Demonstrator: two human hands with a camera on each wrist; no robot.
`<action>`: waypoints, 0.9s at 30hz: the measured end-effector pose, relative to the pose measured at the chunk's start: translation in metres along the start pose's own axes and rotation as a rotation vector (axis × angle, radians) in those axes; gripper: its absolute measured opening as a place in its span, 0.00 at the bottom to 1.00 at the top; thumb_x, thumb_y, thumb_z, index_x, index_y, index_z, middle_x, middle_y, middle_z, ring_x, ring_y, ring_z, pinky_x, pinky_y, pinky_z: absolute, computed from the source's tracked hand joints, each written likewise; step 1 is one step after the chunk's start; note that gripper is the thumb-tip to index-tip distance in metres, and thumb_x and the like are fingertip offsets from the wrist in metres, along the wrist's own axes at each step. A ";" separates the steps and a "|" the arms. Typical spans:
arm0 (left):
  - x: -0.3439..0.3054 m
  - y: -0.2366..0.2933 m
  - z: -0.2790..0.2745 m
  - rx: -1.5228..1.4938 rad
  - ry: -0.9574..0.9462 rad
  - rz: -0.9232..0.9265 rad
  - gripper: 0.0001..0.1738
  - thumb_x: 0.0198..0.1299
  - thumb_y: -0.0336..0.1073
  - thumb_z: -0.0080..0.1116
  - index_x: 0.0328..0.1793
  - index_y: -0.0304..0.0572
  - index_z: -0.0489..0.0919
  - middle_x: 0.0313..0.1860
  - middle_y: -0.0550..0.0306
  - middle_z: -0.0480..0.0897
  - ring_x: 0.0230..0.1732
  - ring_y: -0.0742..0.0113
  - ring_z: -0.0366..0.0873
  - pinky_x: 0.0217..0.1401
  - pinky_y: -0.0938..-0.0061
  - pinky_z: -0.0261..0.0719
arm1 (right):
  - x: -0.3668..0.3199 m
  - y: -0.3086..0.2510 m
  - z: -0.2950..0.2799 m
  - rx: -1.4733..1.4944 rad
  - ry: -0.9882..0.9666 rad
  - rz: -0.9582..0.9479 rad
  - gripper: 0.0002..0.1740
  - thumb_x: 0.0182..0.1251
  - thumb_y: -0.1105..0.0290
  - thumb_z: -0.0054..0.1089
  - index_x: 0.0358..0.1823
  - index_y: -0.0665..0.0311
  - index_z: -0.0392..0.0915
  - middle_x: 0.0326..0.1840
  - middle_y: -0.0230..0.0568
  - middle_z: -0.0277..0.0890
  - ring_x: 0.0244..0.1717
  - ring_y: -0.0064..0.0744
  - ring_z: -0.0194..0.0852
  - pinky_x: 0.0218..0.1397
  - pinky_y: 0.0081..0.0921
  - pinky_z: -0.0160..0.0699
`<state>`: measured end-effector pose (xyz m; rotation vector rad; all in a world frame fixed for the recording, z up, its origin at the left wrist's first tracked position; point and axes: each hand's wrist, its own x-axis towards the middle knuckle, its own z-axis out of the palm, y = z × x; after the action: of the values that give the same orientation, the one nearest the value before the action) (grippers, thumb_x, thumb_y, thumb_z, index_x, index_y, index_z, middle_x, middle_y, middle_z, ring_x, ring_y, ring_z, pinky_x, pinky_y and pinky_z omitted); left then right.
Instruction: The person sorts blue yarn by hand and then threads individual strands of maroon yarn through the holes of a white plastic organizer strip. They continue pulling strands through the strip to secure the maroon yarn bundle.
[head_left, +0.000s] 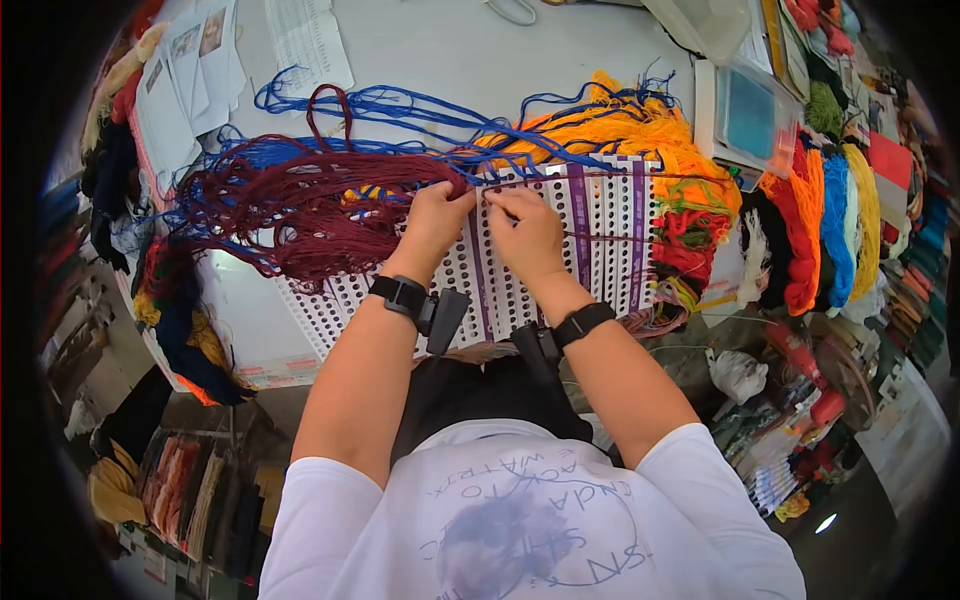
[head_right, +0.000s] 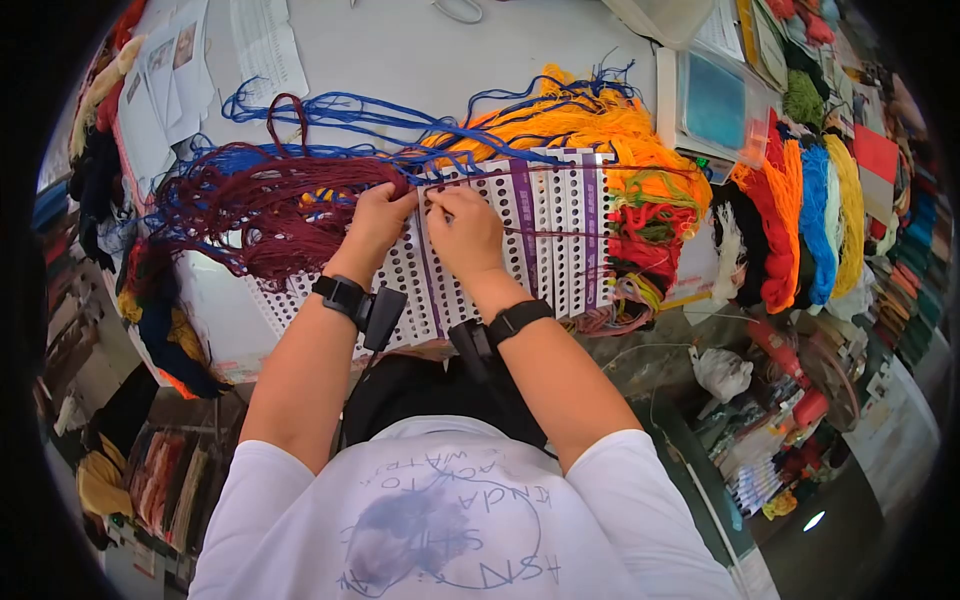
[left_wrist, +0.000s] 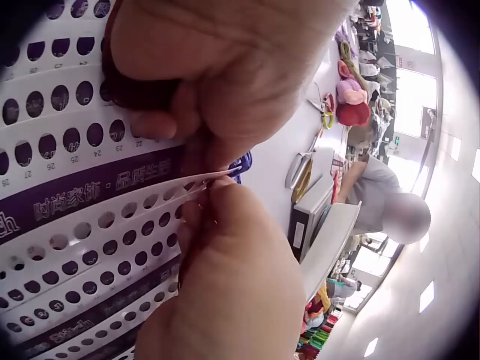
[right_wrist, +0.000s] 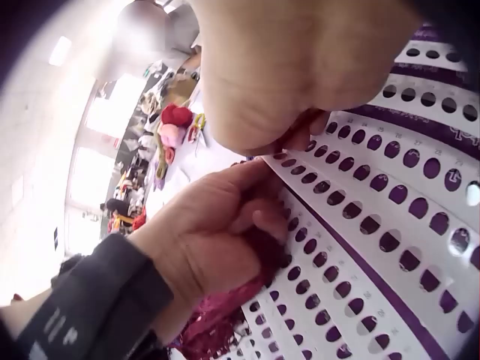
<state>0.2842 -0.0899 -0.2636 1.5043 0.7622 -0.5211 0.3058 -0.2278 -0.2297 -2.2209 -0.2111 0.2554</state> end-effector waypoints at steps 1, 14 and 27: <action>-0.001 0.002 0.000 -0.002 -0.001 -0.001 0.07 0.59 0.35 0.57 0.34 0.39 0.76 0.19 0.66 0.72 0.16 0.78 0.66 0.18 0.81 0.62 | 0.002 0.001 -0.003 -0.002 -0.002 0.001 0.07 0.55 0.70 0.58 0.33 0.63 0.82 0.36 0.41 0.79 0.33 0.44 0.78 0.37 0.36 0.76; -0.043 0.035 -0.023 -0.605 -0.243 0.145 0.03 0.64 0.25 0.44 0.42 0.40 0.69 0.50 0.43 0.80 0.29 0.64 0.81 0.37 0.74 0.80 | 0.032 -0.013 -0.043 -0.491 -0.072 -0.520 0.08 0.52 0.74 0.61 0.35 0.60 0.76 0.37 0.36 0.74 0.39 0.41 0.75 0.39 0.38 0.76; -0.078 0.036 -0.154 -0.568 0.280 0.259 0.11 0.61 0.30 0.57 0.44 0.40 0.67 0.24 0.64 0.67 0.22 0.74 0.66 0.30 0.78 0.70 | 0.022 0.034 -0.011 -0.336 -0.300 -0.079 0.07 0.58 0.73 0.53 0.39 0.62 0.69 0.39 0.48 0.71 0.41 0.54 0.73 0.43 0.46 0.74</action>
<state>0.2384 0.0513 -0.1690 1.1237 0.8288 0.1069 0.3319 -0.2510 -0.2523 -2.4909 -0.5371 0.5438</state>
